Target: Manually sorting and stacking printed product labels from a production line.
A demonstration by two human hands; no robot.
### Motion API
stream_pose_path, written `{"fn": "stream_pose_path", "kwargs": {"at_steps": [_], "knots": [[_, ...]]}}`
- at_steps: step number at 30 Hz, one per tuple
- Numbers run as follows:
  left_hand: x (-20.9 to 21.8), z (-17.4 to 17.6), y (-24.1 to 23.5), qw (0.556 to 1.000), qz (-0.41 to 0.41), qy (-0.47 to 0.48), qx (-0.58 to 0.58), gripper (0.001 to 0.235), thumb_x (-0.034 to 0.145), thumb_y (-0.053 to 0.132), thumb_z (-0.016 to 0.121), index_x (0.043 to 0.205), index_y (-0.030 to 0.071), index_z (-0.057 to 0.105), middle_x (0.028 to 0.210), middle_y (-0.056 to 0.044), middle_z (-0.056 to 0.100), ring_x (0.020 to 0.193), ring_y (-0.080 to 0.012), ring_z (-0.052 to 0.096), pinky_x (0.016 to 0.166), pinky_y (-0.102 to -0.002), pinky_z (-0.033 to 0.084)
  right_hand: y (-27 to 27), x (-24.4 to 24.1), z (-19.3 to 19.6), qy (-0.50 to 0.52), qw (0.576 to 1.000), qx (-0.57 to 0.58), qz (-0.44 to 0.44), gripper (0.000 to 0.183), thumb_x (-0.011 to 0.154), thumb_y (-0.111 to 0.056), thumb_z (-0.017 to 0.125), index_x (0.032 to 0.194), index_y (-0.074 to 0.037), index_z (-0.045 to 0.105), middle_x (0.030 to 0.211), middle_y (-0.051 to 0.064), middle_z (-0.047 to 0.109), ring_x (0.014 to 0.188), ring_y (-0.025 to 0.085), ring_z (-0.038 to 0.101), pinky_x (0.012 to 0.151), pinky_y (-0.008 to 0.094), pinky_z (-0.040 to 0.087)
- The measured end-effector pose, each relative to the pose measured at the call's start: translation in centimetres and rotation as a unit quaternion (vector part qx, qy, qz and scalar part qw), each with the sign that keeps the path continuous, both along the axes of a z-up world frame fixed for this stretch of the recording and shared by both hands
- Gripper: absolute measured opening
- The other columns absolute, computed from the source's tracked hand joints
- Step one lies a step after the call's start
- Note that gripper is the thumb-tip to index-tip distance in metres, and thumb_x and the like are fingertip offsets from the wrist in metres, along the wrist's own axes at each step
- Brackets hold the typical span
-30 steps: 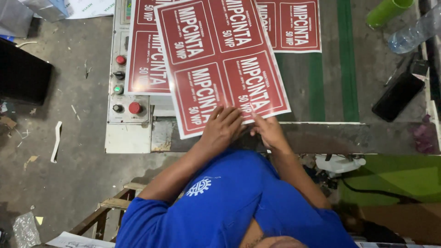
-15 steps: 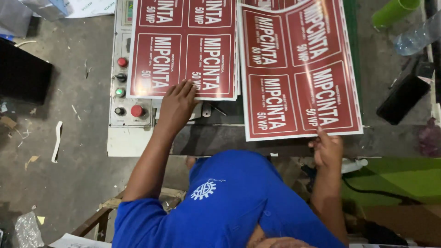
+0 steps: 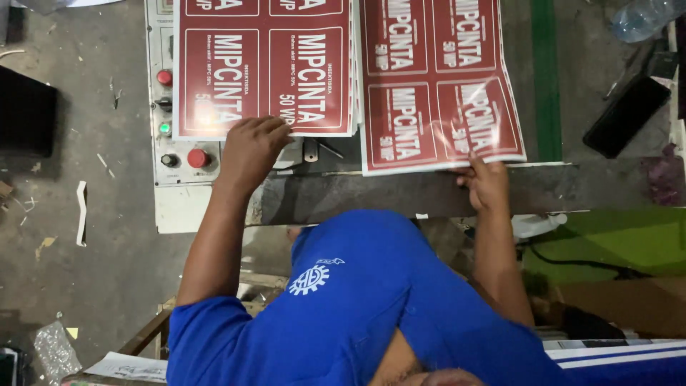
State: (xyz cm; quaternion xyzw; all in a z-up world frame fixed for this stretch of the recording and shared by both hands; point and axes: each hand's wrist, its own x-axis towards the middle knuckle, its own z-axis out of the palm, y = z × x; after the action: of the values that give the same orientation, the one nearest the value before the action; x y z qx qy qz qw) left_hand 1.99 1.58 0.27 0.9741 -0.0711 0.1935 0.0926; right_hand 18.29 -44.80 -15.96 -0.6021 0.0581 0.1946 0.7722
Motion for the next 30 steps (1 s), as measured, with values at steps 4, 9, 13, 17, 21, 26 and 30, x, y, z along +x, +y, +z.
{"fn": "stream_pose_path", "kwargs": {"at_steps": [4, 9, 13, 17, 21, 26, 30], "knots": [[0.0, -0.4, 0.7, 1.0, 0.002, -0.003, 0.0, 0.02, 0.092, 0.023, 0.073, 0.106, 0.009, 0.076, 0.112, -0.01, 0.077, 0.102, -0.0283, 0.072, 0.086, -0.044, 0.056, 3.4, 4.6, -0.3, 0.02, 0.999, -0.02, -0.018, 0.027, 0.104, -0.019, 0.066, 0.127, -0.006, 0.059, 0.103, 0.007, 0.075, 0.08, 0.021, 0.075, 0.052, 0.031, 0.051], [0.5, -0.9, 1.0, 0.998, 0.021, 0.046, -0.044, 0.012, 0.097, 0.012, 0.067, 0.105, 0.008, 0.075, 0.112, -0.011, 0.077, 0.096, -0.033, 0.072, 0.082, -0.044, 0.057, 4.2, 12.8, -9.1, -0.02, 0.998, 0.062, 0.004, 0.023, 0.109, -0.02, 0.066, 0.126, -0.007, 0.056, 0.097, 0.009, 0.067, 0.082, 0.026, 0.075, 0.055, 0.034, 0.054], [-0.1, -0.4, 0.3, 0.994, 0.064, 0.031, -0.084, 0.014, 0.093, 0.016, 0.07, 0.103, 0.008, 0.076, 0.106, -0.013, 0.077, 0.09, -0.0333, 0.072, 0.076, -0.045, 0.057, 6.3, 10.7, -1.6, 0.106, 0.994, 0.025, 0.011, 0.027, 0.104, -0.03, 0.059, 0.123, -0.01, 0.059, 0.105, 0.01, 0.074, 0.087, 0.023, 0.077, 0.057, 0.032, 0.055], [-0.4, 1.5, -0.2, 0.972, 0.153, -0.103, -0.146, 0.008, 0.098, 0.008, 0.075, 0.105, 0.005, 0.074, 0.103, -0.013, 0.076, 0.089, -0.0313, 0.074, 0.076, -0.041, 0.058, 4.6, 6.1, -0.4, 0.097, 0.993, 0.0, 0.066, 0.035, 0.105, -0.027, 0.058, 0.135, -0.009, 0.057, 0.117, 0.013, 0.074, 0.093, 0.021, 0.075, 0.064, 0.031, 0.057], [-0.8, 3.9, -2.8, 0.955, 0.148, -0.238, -0.098, 0.019, 0.096, -0.004, 0.073, 0.114, 0.0, 0.072, 0.113, -0.016, 0.074, 0.103, -0.0339, 0.074, 0.089, -0.04, 0.06, 4.9, 1.3, -1.1, 0.092, 0.987, 0.033, 0.125, 0.04, 0.106, -0.022, 0.061, 0.141, -0.004, 0.058, 0.114, 0.017, 0.073, 0.085, 0.021, 0.073, 0.059, 0.03, 0.054], [-0.5, 2.1, -7.1, 0.979, 0.03, -0.179, -0.09, 0.026, 0.091, 0.003, 0.072, 0.117, 0.0, 0.072, 0.119, -0.017, 0.07, 0.112, -0.036, 0.069, 0.097, -0.046, 0.057, 11.0, -3.2, 4.7, 0.034, 0.98, -0.001, 0.196, 0.038, 0.101, -0.017, 0.064, 0.136, -0.003, 0.062, 0.114, 0.016, 0.075, 0.084, 0.019, 0.072, 0.061, 0.027, 0.052], [0.2, -0.6, -9.8, 0.988, -0.021, -0.108, -0.113, 0.034, 0.089, 0.008, 0.069, 0.121, -0.002, 0.068, 0.124, -0.019, 0.068, 0.119, -0.037, 0.066, 0.104, -0.049, 0.052, 15.0, -4.9, 7.4, -0.092, 0.931, 0.056, 0.35, 0.035, 0.101, -0.016, 0.067, 0.133, -0.003, 0.062, 0.126, 0.008, 0.071, 0.102, 0.015, 0.071, 0.07, 0.025, 0.054]]}}
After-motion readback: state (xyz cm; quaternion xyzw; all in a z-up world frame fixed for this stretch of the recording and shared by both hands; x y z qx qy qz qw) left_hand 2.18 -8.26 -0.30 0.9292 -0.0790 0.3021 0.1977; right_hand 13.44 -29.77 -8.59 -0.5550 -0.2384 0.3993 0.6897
